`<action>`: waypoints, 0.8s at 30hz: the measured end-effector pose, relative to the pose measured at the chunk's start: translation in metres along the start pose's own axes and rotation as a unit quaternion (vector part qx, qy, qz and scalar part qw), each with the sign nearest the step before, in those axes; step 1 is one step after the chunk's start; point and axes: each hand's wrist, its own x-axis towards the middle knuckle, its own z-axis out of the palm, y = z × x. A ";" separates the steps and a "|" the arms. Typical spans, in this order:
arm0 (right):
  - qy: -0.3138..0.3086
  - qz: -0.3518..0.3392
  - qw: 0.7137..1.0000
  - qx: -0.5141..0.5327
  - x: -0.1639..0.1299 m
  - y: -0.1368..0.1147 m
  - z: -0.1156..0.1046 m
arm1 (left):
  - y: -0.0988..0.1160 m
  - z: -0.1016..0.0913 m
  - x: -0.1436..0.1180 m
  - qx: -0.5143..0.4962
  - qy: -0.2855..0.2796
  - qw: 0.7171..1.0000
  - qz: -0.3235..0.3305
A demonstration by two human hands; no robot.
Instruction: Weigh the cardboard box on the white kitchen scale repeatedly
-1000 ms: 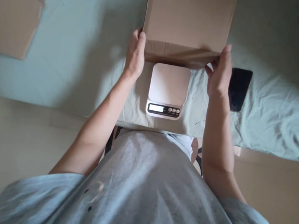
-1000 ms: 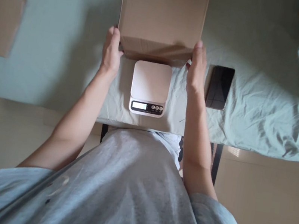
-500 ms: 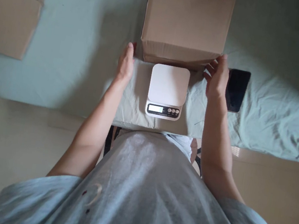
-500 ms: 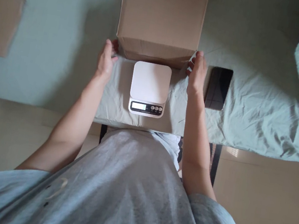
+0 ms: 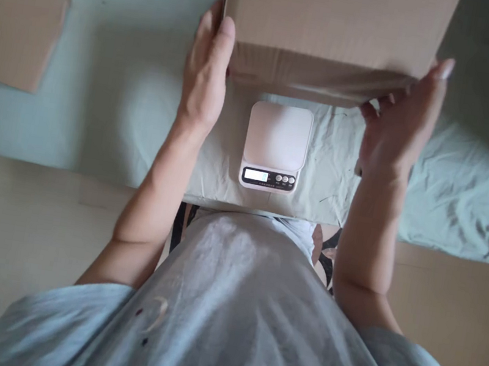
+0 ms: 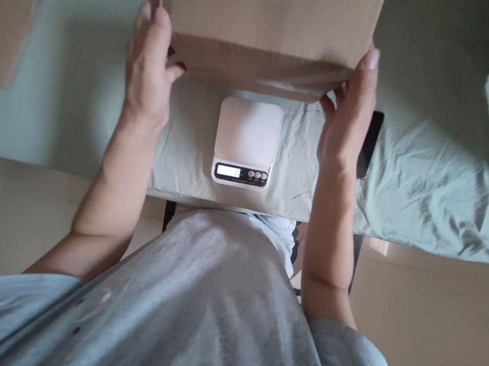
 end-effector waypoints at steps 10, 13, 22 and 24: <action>0.026 -0.003 0.996 -0.086 -0.087 0.004 -0.010 | 0.042 -0.018 -0.092 -0.017 -0.047 0.998 -0.050; 0.033 0.015 0.994 -0.099 -0.098 0.011 -0.012 | 0.036 -0.017 -0.102 0.008 -0.043 0.997 -0.067; 0.028 0.018 0.994 -0.107 -0.104 0.020 -0.012 | 0.030 -0.020 -0.108 0.010 -0.052 0.998 -0.041; 0.032 0.026 0.994 -0.104 -0.105 0.023 -0.013 | 0.029 -0.019 -0.110 0.013 -0.057 0.997 -0.042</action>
